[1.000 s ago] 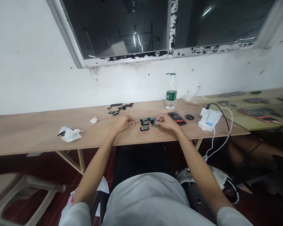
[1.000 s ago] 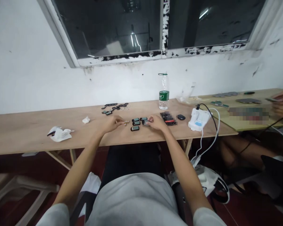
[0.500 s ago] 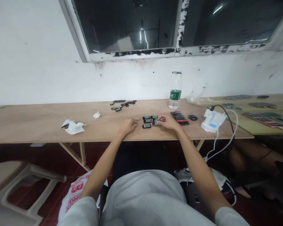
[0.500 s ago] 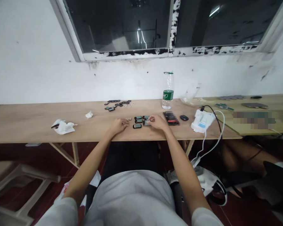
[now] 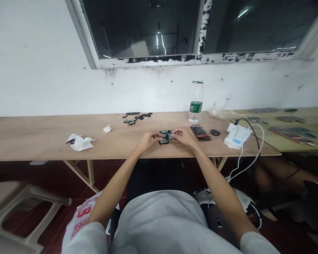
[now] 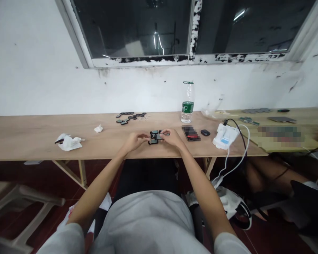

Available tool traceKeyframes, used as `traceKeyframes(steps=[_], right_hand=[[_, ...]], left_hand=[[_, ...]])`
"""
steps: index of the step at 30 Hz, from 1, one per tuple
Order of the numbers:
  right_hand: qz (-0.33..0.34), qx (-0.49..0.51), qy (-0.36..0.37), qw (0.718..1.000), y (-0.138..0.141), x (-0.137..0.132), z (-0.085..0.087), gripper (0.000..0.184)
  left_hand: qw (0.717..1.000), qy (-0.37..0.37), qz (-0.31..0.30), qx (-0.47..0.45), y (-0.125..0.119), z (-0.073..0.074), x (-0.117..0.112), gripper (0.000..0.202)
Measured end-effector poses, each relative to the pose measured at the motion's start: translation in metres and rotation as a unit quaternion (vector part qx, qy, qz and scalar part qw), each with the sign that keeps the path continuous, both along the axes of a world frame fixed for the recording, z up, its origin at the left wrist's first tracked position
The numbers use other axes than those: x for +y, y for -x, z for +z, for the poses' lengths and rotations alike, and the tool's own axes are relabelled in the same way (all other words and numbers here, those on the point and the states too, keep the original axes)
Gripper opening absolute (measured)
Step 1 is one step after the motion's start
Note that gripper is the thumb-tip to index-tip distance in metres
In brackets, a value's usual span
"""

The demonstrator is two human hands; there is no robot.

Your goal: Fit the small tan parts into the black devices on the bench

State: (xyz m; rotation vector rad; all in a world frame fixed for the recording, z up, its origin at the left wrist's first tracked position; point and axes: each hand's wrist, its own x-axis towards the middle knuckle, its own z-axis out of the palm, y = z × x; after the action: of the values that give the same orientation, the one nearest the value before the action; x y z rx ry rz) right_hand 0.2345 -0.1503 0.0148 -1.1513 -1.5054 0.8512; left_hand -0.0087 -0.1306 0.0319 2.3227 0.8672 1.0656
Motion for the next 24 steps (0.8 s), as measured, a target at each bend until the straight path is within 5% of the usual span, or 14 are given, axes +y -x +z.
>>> traceKeyframes(steps=[7,18,24], right_hand=[[0.024,0.081,0.033,0.996,-0.004,-0.006,-0.006,0.017],[0.043,0.088,-0.001,0.995,0.008,-0.014,0.003,0.026],[0.056,0.089,-0.019,0.994,0.01,-0.012,0.0,0.033]], left_hand=[[0.999,0.033,-0.01,-0.013,-0.016,-0.002,-0.01,0.033],[0.997,-0.066,-0.001,-0.045,-0.02,-0.008,-0.009,0.022],[0.987,0.079,-0.032,-0.133,-0.02,-0.009,-0.004,0.026]])
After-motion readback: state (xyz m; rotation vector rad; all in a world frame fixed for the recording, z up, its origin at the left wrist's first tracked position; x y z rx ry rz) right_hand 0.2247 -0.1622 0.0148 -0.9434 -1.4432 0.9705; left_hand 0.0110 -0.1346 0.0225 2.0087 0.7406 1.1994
